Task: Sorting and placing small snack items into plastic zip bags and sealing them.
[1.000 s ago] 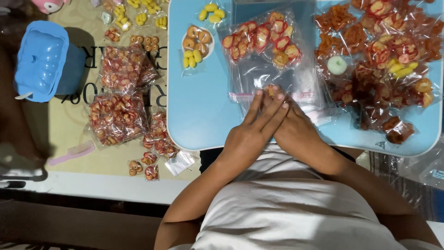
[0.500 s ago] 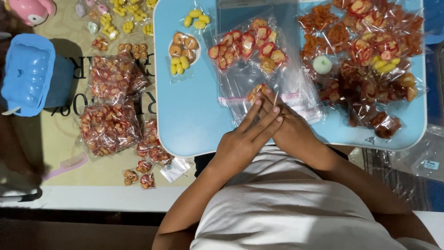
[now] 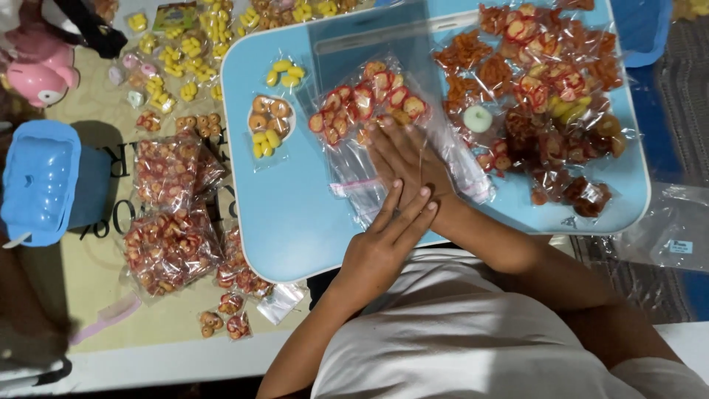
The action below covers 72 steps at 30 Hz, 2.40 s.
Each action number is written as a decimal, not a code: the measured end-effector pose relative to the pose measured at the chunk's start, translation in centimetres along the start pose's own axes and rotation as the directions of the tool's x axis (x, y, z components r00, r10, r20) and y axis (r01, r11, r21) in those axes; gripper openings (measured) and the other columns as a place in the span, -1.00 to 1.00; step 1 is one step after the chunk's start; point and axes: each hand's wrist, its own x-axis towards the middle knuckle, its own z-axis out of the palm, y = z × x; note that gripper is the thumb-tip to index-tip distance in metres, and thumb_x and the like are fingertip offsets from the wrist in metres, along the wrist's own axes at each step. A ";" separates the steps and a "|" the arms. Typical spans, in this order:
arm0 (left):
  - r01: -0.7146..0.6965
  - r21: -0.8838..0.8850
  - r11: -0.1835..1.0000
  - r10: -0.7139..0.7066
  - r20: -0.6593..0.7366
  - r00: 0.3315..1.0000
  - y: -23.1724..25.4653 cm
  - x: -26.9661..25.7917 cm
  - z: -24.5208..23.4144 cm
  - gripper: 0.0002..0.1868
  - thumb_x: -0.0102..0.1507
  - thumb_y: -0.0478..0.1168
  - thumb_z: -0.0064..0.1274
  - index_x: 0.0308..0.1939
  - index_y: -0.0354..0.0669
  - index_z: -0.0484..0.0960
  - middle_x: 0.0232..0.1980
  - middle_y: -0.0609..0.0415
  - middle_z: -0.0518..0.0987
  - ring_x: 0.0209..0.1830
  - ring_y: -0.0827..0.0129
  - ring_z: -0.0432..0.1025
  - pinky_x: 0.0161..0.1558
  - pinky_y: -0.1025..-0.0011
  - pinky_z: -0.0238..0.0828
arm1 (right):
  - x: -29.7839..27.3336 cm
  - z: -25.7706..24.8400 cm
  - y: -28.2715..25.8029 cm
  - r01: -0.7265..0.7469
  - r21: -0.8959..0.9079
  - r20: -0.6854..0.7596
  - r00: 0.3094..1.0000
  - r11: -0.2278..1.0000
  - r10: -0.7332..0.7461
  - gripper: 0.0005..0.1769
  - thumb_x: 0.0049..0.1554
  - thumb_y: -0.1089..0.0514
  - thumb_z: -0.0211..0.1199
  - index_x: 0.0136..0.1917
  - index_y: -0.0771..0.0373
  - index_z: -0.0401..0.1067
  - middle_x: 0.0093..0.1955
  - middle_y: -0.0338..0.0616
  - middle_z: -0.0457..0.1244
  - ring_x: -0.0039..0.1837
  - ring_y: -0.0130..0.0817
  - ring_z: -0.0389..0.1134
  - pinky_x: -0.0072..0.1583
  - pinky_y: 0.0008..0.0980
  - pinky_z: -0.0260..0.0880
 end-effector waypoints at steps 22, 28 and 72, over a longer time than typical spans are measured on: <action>0.052 -0.044 0.998 -0.037 0.287 0.957 -1.8 -1.6 0.7 0.00 0.12 -0.79 -0.20 0.58 0.01 0.19 0.67 0.16 0.14 0.71 -0.11 0.02 -0.62 0.46 0.12 | -10.0 -11.1 11.4 -0.320 -0.018 -0.251 0.918 0.947 0.305 -0.78 0.34 0.20 0.41 0.24 0.25 0.64 0.00 -0.06 0.49 -0.05 -0.17 0.51 -0.16 -0.17 0.46; 0.046 -0.030 0.998 -0.034 0.314 0.949 -1.5 -1.5 0.2 -0.01 0.15 -0.81 -0.19 0.60 0.01 0.16 0.67 0.15 0.12 0.71 -0.12 0.02 -0.61 0.46 0.09 | -8.4 -9.1 12.6 -0.398 -0.172 -0.313 0.889 0.901 0.333 -0.76 0.23 -0.01 0.66 -0.13 0.06 0.63 -0.11 -0.26 0.48 0.03 -0.11 0.44 -0.05 -0.17 0.42; 0.056 0.045 0.997 -0.055 -0.039 0.998 0.0 -1.1 2.4 -0.41 0.39 -0.40 -0.11 0.51 0.09 0.36 0.60 0.27 0.29 0.59 0.17 0.22 -0.04 0.58 0.58 | -3.6 -8.2 -1.4 0.247 0.144 -0.421 0.892 0.958 -0.167 -0.79 0.24 0.37 0.06 -0.19 0.43 0.47 -0.19 0.00 0.26 -0.08 0.05 0.38 -0.06 -0.06 0.43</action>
